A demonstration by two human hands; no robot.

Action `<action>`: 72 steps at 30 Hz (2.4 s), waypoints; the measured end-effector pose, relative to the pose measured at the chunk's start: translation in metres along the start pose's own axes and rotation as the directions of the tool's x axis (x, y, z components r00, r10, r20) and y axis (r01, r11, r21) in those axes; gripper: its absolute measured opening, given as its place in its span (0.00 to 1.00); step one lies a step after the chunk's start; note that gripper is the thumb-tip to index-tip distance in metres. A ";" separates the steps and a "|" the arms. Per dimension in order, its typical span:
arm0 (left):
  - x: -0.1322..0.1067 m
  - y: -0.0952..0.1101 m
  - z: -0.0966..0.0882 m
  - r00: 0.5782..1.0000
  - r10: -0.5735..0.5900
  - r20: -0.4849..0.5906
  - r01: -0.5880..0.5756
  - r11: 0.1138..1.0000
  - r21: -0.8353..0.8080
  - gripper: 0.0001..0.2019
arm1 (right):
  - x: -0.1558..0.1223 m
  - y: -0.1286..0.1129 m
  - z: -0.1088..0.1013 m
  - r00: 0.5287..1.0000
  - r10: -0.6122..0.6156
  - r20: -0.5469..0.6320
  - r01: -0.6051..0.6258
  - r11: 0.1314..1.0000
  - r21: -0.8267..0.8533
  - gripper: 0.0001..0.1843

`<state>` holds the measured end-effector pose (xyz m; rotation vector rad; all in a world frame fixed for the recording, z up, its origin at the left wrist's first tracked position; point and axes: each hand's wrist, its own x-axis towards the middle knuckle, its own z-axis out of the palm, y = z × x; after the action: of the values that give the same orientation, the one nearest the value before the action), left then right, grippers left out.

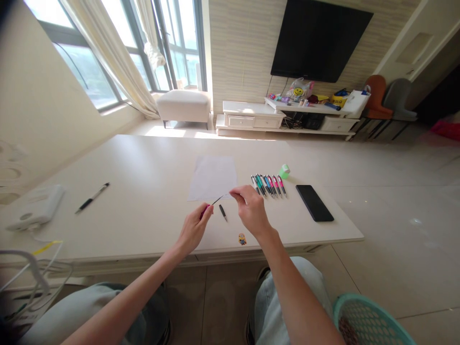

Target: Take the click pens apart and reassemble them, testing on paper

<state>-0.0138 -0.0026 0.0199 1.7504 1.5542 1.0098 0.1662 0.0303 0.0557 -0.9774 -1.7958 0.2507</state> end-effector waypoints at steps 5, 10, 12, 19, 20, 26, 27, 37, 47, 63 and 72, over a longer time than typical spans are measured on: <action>0.000 0.000 0.000 1.000 0.014 0.014 -0.015 1.000 0.026 0.17 | -0.001 0.001 0.001 0.999 -0.011 0.031 0.011 1.000 -0.008 0.07; 0.000 -0.001 0.000 0.999 0.043 0.027 -0.045 0.997 0.070 0.18 | -0.001 0.001 0.002 0.995 0.032 0.100 -0.032 0.999 -0.004 0.07; 0.000 -0.001 0.000 0.998 0.065 0.024 -0.068 0.991 0.112 0.17 | -0.001 0.001 0.002 0.989 0.052 0.139 -0.051 0.999 -0.006 0.08; 0.001 -0.008 -0.006 0.992 0.126 0.021 -0.126 0.936 0.329 0.16 | -0.002 0.003 0.002 0.966 0.055 0.252 -0.059 0.998 0.008 0.08; 0.001 -0.008 -0.006 0.990 0.138 0.024 -0.138 0.926 0.352 0.16 | -0.003 0.004 0.002 0.964 0.053 0.260 -0.058 0.998 0.011 0.07; 0.000 -0.009 -0.006 0.981 0.185 0.054 -0.190 0.889 0.417 0.14 | -0.007 0.002 0.010 0.946 0.047 0.322 -0.059 0.998 0.028 0.07; -0.001 -0.009 -0.006 0.981 0.185 0.059 -0.193 0.896 0.400 0.14 | -0.008 0.001 0.012 0.944 0.055 0.325 -0.070 0.997 0.034 0.07; 0.002 -0.011 -0.003 0.997 0.073 0.031 -0.074 0.996 0.040 0.15 | -0.012 0.014 0.027 0.879 0.340 0.334 -0.328 0.940 -0.092 0.09; 0.002 -0.010 -0.010 0.997 0.028 -0.066 -0.030 0.999 -0.019 0.15 | -0.024 0.036 0.051 0.815 0.476 0.329 -0.429 0.879 -0.210 0.05; -0.001 -0.011 -0.012 0.991 0.137 -0.010 -0.132 0.973 0.188 0.13 | -0.002 0.009 0.008 0.912 0.380 0.158 -0.409 0.874 0.261 0.12; -0.003 -0.015 -0.006 0.980 0.192 0.043 -0.196 0.927 0.320 0.12 | -0.005 0.006 0.011 0.894 0.334 0.297 -0.404 0.889 0.214 0.10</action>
<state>-0.0275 -0.0034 0.0106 2.1669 1.6355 0.8693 0.1611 0.0340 0.0442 -1.1235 -1.7250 0.8774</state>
